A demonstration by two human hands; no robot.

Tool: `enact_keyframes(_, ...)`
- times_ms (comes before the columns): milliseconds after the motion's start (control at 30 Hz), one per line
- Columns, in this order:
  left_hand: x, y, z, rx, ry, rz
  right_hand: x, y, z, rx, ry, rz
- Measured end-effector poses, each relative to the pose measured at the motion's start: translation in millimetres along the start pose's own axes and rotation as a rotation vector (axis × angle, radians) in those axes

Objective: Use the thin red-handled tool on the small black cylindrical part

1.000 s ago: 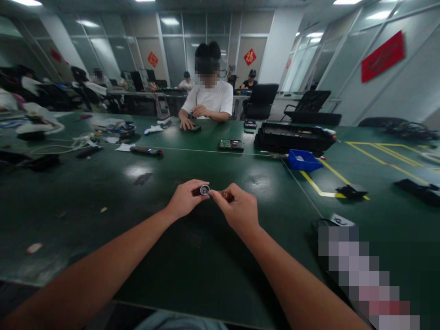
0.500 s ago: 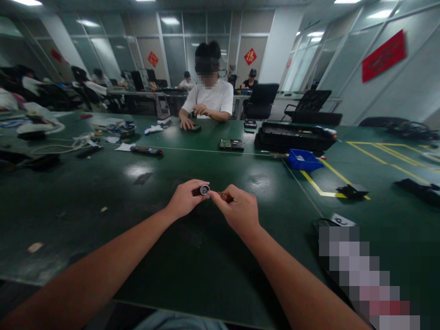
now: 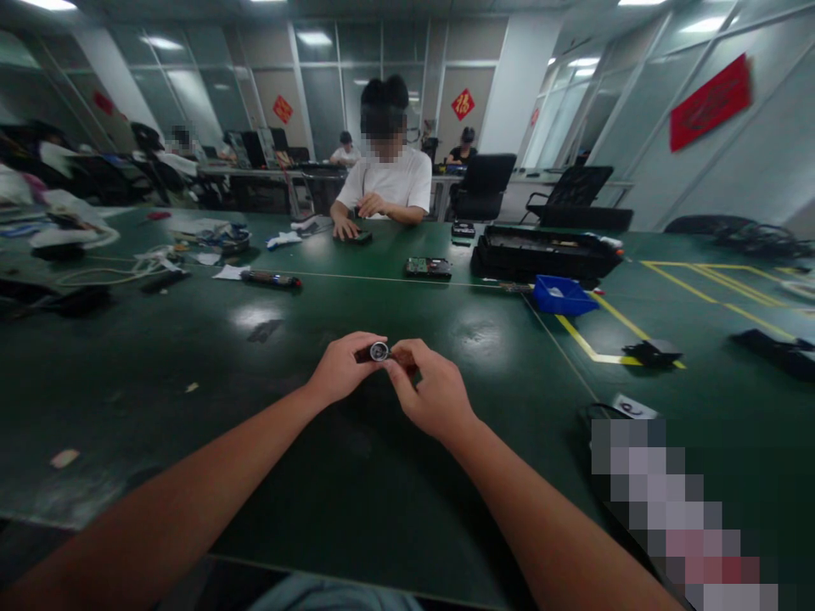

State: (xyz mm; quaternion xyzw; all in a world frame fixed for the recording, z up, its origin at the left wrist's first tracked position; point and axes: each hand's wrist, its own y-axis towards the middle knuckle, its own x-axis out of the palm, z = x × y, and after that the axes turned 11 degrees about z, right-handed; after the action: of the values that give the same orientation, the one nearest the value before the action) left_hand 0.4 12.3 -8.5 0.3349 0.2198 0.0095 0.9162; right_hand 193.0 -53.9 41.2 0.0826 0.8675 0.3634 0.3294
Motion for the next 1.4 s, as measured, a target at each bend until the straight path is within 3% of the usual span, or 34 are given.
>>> enact_keyframes(200, 0.4, 0, 2, 0.000, -0.002, 0.002, 0, -1, -1, 0.074, -0.013, 0.067)
enact_keyframes(600, -3.1, 3, 5, 0.034, 0.003, 0.009, 14, 6, 28, 0.589, 0.565, 0.350)
enact_keyframes(833, -1.5, 2, 8, 0.030, 0.007, -0.003, 5, 2, 10, 0.365, 0.241, 0.340)
enact_keyframes(1067, -1.7, 2, 9, 0.021, 0.004, 0.001, 9, -2, 11, 0.253, 0.118, 0.305)
enact_keyframes(1200, -1.5, 1, 9, 0.018, 0.010, 0.008, 8, -3, 10, 0.265, 0.118, 0.294)
enact_keyframes(1400, -3.0, 2, 11, 0.012, 0.027, -0.013, 12, 1, 16, 0.413, 0.236, 0.340)
